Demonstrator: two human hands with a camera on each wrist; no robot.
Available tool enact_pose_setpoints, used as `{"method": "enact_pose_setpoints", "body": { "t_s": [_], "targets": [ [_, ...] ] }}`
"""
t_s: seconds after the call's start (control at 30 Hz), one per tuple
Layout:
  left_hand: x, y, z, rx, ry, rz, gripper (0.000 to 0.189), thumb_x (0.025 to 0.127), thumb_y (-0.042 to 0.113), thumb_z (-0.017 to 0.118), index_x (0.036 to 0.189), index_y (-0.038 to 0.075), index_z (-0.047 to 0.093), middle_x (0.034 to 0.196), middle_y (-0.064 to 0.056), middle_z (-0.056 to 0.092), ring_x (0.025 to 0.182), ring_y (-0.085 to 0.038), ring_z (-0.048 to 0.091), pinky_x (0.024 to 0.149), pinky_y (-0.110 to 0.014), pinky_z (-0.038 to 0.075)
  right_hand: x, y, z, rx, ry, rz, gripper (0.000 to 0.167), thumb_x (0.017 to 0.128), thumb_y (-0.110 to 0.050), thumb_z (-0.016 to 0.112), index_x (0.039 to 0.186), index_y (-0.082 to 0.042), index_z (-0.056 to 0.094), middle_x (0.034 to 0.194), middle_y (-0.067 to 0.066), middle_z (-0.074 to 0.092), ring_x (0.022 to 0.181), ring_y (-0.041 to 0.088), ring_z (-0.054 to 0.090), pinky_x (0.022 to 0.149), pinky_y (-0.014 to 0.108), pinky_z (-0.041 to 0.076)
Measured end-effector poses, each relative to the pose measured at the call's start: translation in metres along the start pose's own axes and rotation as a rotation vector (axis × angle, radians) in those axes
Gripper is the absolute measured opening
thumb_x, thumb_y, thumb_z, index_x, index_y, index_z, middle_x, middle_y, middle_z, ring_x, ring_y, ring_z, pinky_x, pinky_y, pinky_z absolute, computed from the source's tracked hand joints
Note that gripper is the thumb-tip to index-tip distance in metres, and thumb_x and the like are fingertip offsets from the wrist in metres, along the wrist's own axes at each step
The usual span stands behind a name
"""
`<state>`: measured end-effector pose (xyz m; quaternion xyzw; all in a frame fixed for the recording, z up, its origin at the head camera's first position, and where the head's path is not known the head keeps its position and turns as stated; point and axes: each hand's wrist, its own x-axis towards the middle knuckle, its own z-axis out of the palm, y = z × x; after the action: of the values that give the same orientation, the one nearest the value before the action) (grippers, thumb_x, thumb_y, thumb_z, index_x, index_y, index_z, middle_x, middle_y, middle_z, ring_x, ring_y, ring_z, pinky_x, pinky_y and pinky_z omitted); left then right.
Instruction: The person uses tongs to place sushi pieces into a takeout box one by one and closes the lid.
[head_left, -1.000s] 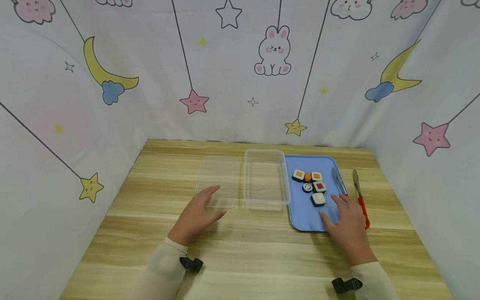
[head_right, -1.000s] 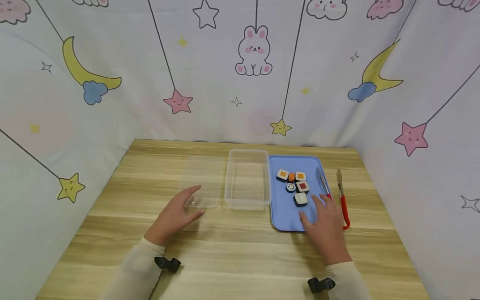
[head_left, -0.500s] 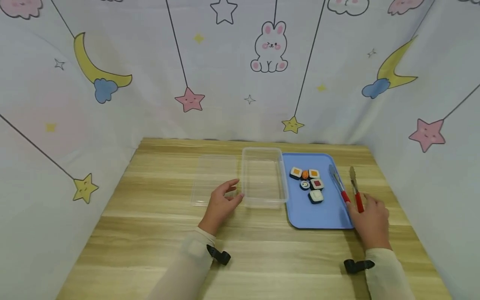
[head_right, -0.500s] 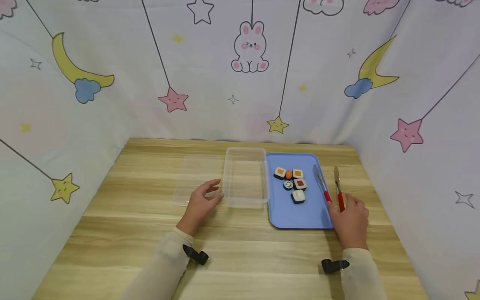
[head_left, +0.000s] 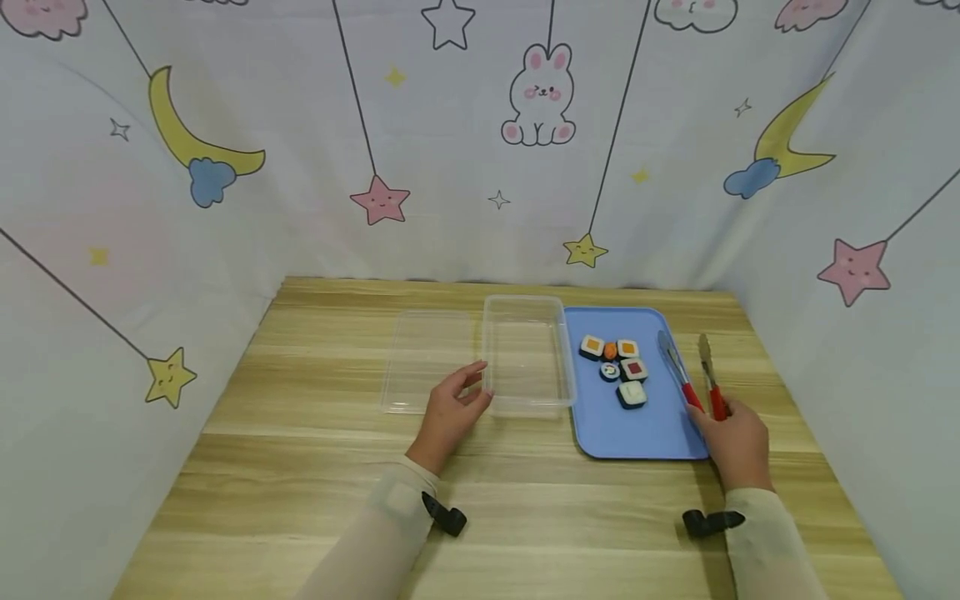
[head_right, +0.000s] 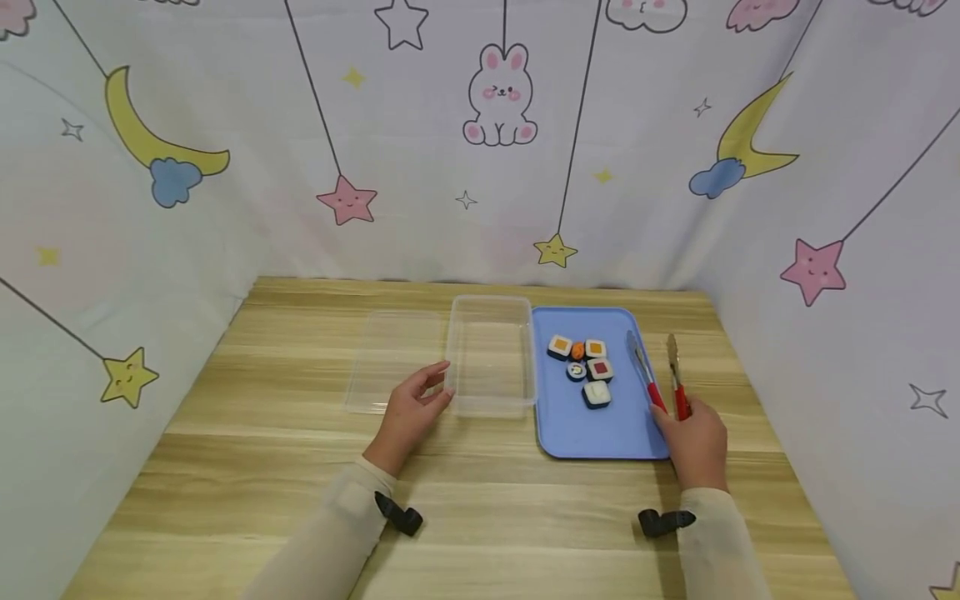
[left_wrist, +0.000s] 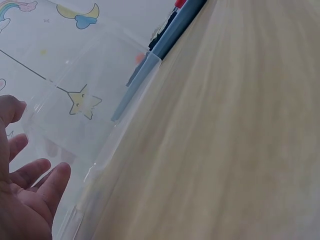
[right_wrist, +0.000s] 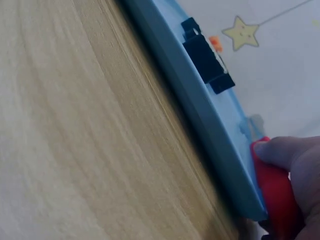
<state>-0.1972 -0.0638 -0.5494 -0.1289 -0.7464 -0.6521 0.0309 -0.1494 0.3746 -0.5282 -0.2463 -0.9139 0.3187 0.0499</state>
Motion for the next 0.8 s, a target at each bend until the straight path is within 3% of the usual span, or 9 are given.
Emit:
{"method": "enact_pose_setpoints", "body": {
  "t_s": [0.23, 0.37, 0.5, 0.63, 0.8],
  "targets": [
    [0.001, -0.002, 0.003, -0.054, 0.022, -0.022, 0.048, 0.096, 0.005, 0.074, 0.142, 0.001, 0.062, 0.141, -0.024, 0.060, 0.134, -0.035, 0.057, 0.099, -0.039, 0.058, -0.008, 0.006, -0.005, 0.090, 0.084, 0.010, 0.073, 0.093, -0.041, 0.076, 0.141, 0.010, 0.056, 0.126, 0.034, 0.063, 0.110, 0.045, 0.061, 0.091, 0.057, 0.053],
    [0.001, -0.002, 0.003, -0.063, 0.026, -0.035, 0.051, 0.095, 0.003, 0.074, 0.144, 0.002, 0.060, 0.140, -0.026, 0.059, 0.135, -0.037, 0.056, 0.099, -0.041, 0.057, -0.017, 0.007, -0.015, 0.110, 0.121, -0.014, 0.069, 0.092, -0.039, 0.079, 0.141, 0.006, 0.060, 0.126, 0.030, 0.066, 0.107, 0.041, 0.061, 0.080, 0.044, 0.053],
    [0.001, 0.001, 0.003, -0.049, 0.031, -0.039, 0.051, 0.095, -0.002, 0.072, 0.144, -0.001, 0.059, 0.139, -0.031, 0.057, 0.135, -0.042, 0.054, 0.099, -0.040, 0.057, -0.025, 0.001, -0.023, 0.069, 0.102, -0.089, 0.065, 0.091, -0.038, 0.082, 0.139, 0.002, 0.064, 0.122, 0.027, 0.068, 0.102, 0.037, 0.061, 0.070, 0.030, 0.049],
    [-0.001, 0.012, 0.002, -0.047, 0.015, -0.037, 0.049, 0.096, -0.004, 0.070, 0.143, -0.004, 0.058, 0.138, -0.036, 0.056, 0.134, -0.048, 0.053, 0.099, -0.038, 0.057, -0.031, -0.012, -0.026, -0.009, 0.063, -0.215, 0.060, 0.088, -0.032, 0.086, 0.132, 0.003, 0.068, 0.119, 0.028, 0.070, 0.096, 0.039, 0.063, 0.071, 0.037, 0.053],
    [-0.005, 0.032, 0.000, -0.079, -0.002, -0.026, 0.047, 0.095, -0.005, 0.070, 0.142, -0.005, 0.059, 0.136, -0.037, 0.057, 0.133, -0.050, 0.053, 0.098, -0.036, 0.057, -0.035, -0.028, -0.026, -0.057, 0.019, -0.311, 0.052, 0.085, -0.025, 0.088, 0.128, 0.001, 0.072, 0.117, 0.029, 0.071, 0.096, 0.041, 0.065, 0.077, 0.049, 0.058]
  ]
}}
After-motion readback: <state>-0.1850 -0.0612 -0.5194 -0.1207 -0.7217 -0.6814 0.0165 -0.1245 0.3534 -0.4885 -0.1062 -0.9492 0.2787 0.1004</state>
